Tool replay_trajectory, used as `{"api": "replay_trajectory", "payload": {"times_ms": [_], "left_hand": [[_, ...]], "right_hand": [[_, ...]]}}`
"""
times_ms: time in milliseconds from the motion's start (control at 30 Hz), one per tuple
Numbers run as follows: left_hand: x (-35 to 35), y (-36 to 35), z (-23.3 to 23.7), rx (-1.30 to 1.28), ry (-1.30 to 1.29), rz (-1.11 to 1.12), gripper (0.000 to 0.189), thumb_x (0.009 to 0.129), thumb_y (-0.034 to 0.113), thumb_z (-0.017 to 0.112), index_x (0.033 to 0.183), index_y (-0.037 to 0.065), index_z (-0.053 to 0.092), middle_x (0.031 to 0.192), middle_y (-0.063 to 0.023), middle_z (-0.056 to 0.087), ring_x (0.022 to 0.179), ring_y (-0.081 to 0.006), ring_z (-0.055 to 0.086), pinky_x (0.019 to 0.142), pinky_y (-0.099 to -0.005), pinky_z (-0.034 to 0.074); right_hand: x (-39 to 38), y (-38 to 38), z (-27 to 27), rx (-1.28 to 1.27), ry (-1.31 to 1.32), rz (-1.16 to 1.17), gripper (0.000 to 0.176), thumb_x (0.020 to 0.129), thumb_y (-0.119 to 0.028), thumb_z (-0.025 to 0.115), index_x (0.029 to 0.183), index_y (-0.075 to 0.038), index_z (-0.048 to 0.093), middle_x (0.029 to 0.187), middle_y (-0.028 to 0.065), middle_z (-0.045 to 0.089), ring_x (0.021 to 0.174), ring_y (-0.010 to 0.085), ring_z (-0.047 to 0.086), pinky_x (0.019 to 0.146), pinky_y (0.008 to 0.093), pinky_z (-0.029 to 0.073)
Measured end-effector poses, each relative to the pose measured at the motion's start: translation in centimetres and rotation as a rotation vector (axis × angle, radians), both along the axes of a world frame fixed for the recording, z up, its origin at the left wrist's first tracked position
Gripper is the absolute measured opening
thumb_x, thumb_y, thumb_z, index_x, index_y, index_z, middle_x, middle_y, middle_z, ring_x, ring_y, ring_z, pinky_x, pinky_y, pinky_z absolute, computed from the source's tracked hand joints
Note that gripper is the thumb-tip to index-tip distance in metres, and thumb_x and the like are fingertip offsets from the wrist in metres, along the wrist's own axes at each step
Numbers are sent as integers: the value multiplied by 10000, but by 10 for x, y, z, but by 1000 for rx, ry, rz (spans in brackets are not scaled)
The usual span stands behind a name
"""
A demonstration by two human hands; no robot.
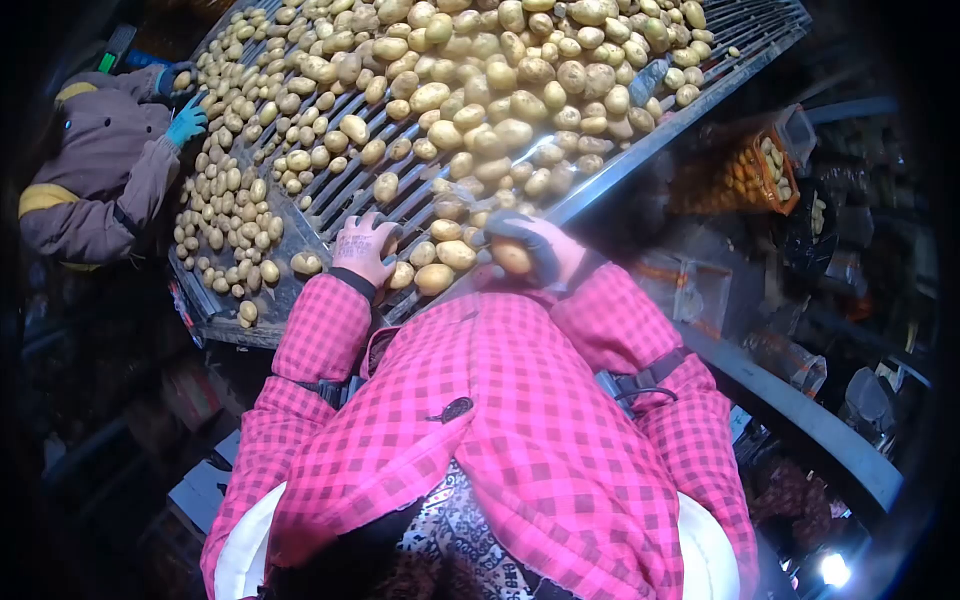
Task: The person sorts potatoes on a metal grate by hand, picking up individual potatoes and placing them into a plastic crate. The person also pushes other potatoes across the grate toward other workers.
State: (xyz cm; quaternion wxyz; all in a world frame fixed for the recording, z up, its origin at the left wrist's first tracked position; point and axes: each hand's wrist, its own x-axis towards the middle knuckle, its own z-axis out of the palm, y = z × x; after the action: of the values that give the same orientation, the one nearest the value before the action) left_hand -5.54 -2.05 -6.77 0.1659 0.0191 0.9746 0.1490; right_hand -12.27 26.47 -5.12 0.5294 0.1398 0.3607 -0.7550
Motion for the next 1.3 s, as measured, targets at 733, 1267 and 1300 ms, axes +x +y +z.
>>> {"api": "replay_trajectory", "payload": {"times_ms": [733, 1267, 1300], "left_hand": [[51, -54, -8, 3, -69, 401, 917, 682, 241, 775, 1459, 103, 309, 1473, -262, 280, 1296, -421, 419, 1087, -435, 379], [-1, 14, -12, 262, 156, 314, 479, 701, 86, 718, 1157, 107, 570, 1159, -190, 497, 1041, -393, 552, 902, -445, 477], [-3, 14, -14, 232, 155, 288, 488, 705, 101, 724, 1166, 109, 566, 1157, -191, 494, 1036, -392, 552, 898, -447, 476]], "right_hand": [[4, -5, 11, -325, 80, 319, 827, 721, -307, 747, 1406, -42, 367, 1299, 155, 537, 1198, 301, 535, 1020, 410, 408], [13, -37, 11, -180, -26, 66, 633, 927, -363, 583, 1462, -115, 352, 1376, 96, 489, 1220, 279, 479, 1010, 469, 399], [11, -39, 4, -177, -19, 58, 639, 929, -366, 579, 1468, -116, 345, 1379, 94, 485, 1222, 280, 477, 1010, 472, 399]]}}
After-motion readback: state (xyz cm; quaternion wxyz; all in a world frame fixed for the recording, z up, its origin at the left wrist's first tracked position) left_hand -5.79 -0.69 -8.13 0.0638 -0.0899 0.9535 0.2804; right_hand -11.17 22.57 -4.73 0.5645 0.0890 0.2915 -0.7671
